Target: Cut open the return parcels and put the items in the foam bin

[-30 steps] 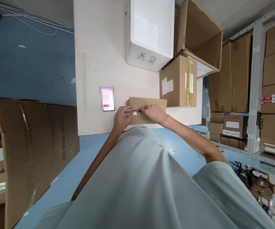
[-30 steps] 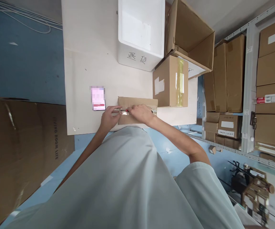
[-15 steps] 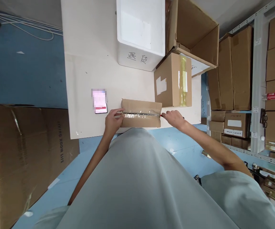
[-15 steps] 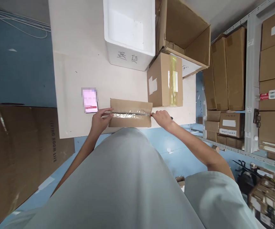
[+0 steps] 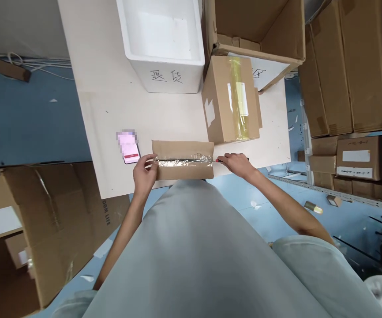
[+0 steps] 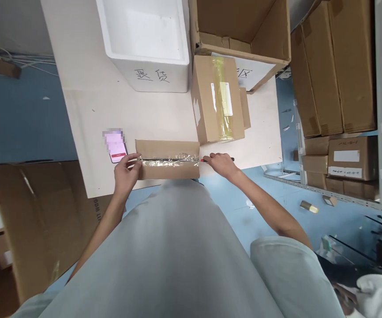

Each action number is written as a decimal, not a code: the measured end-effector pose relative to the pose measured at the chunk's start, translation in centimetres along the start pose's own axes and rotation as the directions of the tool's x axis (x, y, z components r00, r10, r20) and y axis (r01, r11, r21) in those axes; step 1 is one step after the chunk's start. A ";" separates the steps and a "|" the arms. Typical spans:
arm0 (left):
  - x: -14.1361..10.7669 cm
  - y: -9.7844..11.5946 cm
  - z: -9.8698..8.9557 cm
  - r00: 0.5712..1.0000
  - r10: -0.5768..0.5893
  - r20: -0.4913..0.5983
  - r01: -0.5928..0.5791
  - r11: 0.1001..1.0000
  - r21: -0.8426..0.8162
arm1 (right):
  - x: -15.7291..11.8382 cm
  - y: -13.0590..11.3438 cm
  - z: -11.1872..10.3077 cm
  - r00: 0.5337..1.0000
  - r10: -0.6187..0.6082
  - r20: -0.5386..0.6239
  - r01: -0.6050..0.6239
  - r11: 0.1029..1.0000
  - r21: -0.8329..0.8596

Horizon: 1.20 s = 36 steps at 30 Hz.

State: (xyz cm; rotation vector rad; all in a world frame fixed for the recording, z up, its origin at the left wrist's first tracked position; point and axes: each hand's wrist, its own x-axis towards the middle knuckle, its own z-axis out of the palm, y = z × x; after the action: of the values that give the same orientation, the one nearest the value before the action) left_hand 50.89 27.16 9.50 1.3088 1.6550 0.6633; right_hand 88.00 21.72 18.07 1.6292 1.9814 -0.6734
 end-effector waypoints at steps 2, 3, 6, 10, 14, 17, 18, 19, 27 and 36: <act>-0.4 0.6 0.5 0.999 0.027 -0.044 -0.025 0.998 0.057 | 0.4 0.9 1.9 0.997 -0.033 -0.066 0.040 0.995 0.095; -0.6 0.8 0.8 0.997 0.042 -0.066 -0.036 0.995 0.092 | 0.7 1.2 3.0 0.994 -0.046 -0.103 0.062 0.986 0.155; -0.7 1.0 1.5 0.989 0.085 -0.122 -0.061 0.981 0.184 | 1.7 1.5 6.8 0.973 -0.055 -0.224 0.138 0.916 0.377; -0.6 0.4 1.7 0.984 0.115 -0.139 -0.078 0.966 0.246 | 2.7 0.5 11.6 0.932 0.021 -0.363 0.228 0.744 0.628; -0.4 -0.2 1.0 0.981 0.113 -0.157 -0.067 0.959 0.275 | 3.1 -0.6 14.3 0.922 0.186 -0.339 0.148 0.641 0.753; -0.2 -0.4 0.4 0.976 0.114 -0.184 -0.059 0.958 0.282 | 3.9 -1.6 14.7 0.942 0.236 -0.240 0.057 0.590 0.805; -0.2 -0.5 0.2 0.974 0.116 -0.194 -0.057 0.956 0.288 | 4.3 -2.1 14.6 0.948 0.233 -0.218 0.047 0.573 0.818; -0.1 -0.6 -0.1 0.972 0.116 -0.203 -0.053 0.955 0.292 | 4.7 -2.6 14.4 0.952 0.228 -0.205 0.046 0.556 0.830; 0.3 -2.6 -2.2 0.955 0.150 -0.256 -0.058 0.940 0.336 | 5.6 -6.1 10.3 0.928 0.284 -0.241 0.108 0.413 0.904; -0.7 -5.3 1.9 0.995 -0.025 -0.100 0.039 0.989 0.142 | 1.5 -6.7 2.8 0.792 0.343 -0.506 0.174 0.666 0.725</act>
State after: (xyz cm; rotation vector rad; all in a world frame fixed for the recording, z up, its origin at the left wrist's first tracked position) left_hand 50.09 24.75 4.49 1.3672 1.8285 0.6070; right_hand 81.35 19.92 15.39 2.7288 2.1451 -1.1428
